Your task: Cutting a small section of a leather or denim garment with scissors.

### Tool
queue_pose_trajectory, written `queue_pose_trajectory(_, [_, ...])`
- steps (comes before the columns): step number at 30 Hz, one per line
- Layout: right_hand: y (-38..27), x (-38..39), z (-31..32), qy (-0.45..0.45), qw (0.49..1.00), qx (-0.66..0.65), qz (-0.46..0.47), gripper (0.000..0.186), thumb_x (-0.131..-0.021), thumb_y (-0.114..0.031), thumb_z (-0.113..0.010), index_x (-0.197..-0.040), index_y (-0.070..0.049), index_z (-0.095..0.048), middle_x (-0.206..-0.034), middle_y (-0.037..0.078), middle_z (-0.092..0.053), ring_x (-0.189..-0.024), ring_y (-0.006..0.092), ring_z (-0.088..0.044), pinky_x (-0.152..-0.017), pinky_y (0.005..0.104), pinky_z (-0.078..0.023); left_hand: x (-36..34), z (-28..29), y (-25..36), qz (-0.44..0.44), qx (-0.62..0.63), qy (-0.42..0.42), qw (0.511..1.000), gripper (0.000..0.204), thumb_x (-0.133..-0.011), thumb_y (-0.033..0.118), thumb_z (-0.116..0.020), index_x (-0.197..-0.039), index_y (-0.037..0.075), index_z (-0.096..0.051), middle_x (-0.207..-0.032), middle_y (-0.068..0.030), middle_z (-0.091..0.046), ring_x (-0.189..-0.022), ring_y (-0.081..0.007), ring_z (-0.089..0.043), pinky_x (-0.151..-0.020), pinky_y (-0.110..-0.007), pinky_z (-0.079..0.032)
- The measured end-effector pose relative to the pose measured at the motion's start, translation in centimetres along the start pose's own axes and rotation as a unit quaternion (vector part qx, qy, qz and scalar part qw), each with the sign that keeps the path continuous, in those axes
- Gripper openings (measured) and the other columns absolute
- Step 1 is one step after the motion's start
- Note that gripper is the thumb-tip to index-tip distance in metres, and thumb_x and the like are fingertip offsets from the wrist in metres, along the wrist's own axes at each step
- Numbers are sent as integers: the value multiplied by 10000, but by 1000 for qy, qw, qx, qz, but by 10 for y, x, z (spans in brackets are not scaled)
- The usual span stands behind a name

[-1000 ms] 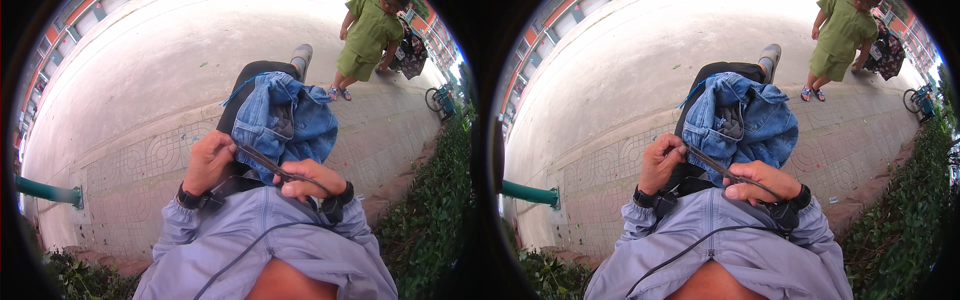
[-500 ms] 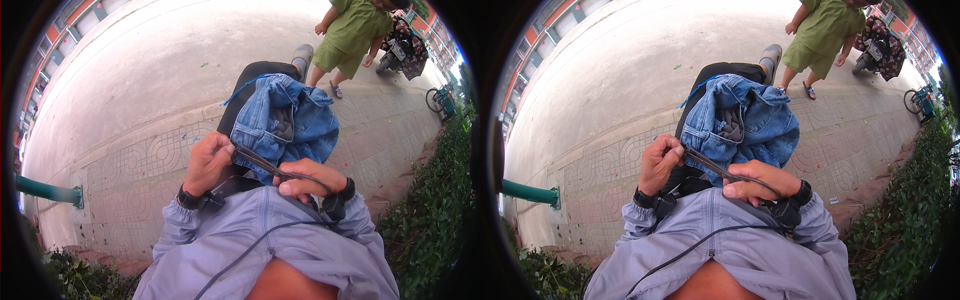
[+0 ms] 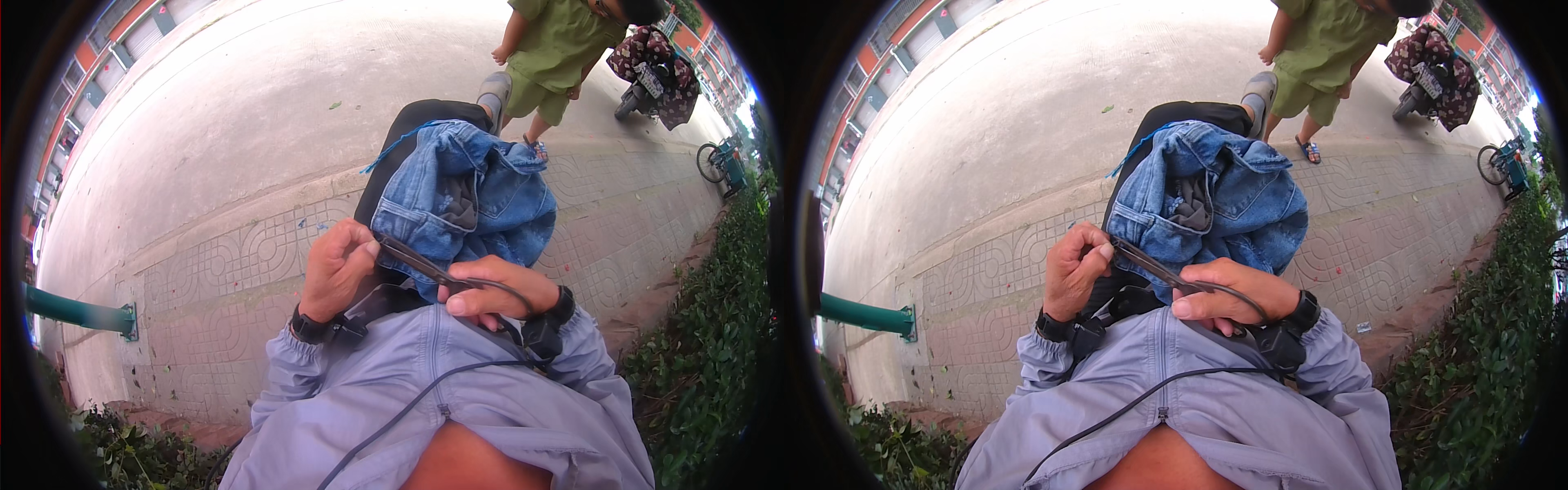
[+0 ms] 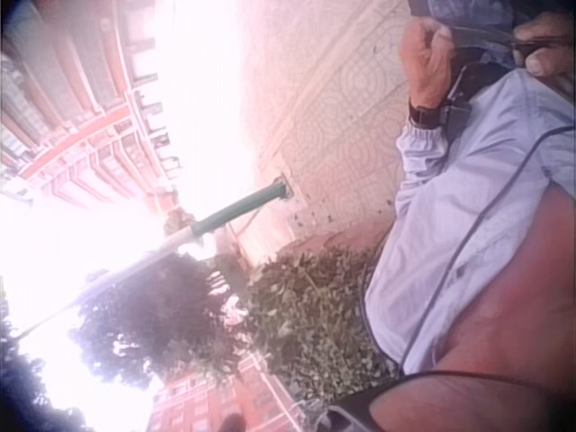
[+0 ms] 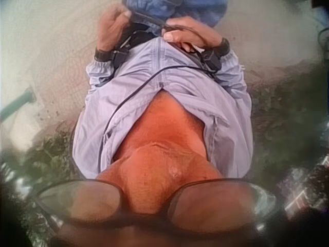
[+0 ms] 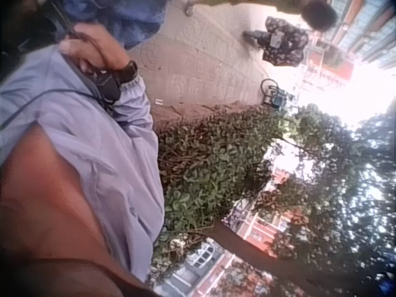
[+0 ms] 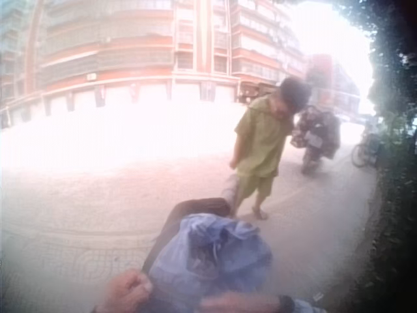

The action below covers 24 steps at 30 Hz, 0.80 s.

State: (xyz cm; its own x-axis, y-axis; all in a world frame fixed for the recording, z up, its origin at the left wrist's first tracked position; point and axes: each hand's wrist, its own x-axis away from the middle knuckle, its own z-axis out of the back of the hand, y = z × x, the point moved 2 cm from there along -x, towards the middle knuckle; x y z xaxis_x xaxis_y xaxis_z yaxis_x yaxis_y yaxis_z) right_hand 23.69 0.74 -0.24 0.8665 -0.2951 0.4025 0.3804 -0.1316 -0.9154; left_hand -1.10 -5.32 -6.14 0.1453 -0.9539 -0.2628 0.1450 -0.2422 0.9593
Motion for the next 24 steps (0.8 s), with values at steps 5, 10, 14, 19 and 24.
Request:
queue_pose_trajectory(5, [2,-3,-1,2,1000,2,1,369,-956,-340,-614,-1072,11,-603,-737,-27,-551,-570,38,-494,-528,196,-383,2,-1,1,-4,1,11,1000,49,-919,14,-607,-875,14,-583,-790,-2,-539,-659,-69,-532,-603,-232,-424])
queue_pose_trajectory(10, [5,-8,-1,0,1000,-5,4,357,-956,-345,-614,-1059,-4,-605,-714,-36,-543,-549,35,-485,-508,193,-377,4,0,-2,-10,-12,18,1000,49,-919,14,-605,-875,15,-583,-788,-4,-536,-651,-66,-523,-593,-232,-416])
queue_pose_trajectory(14, [9,-11,0,12,1000,0,4,351,-951,-344,-622,-1055,-8,-613,-708,-29,-545,-541,32,-486,-503,195,-381,6,0,-1,-16,27,26,999,41,-936,22,-589,-896,17,-581,-856,-18,-543,-651,-63,-516,-581,-203,-425])
queue_pose_trajectory(19, [14,-5,7,-16,999,-6,31,387,-923,-352,-671,-1077,0,-625,-710,-21,-558,-540,40,-495,-502,205,-388,2,12,-12,20,70,99,992,67,-948,48,-584,-883,32,-582,-794,-14,-559,-629,-73,-516,-584,-215,-428])
queue_pose_trajectory(24, [6,15,19,-10,997,63,41,474,-854,-340,-781,-1137,10,-635,-764,0,-606,-584,77,-547,-554,230,-428,-10,43,-52,87,14,133,987,41,-946,54,-580,-954,24,-608,-811,-33,-614,-715,-115,-614,-653,-241,-474])
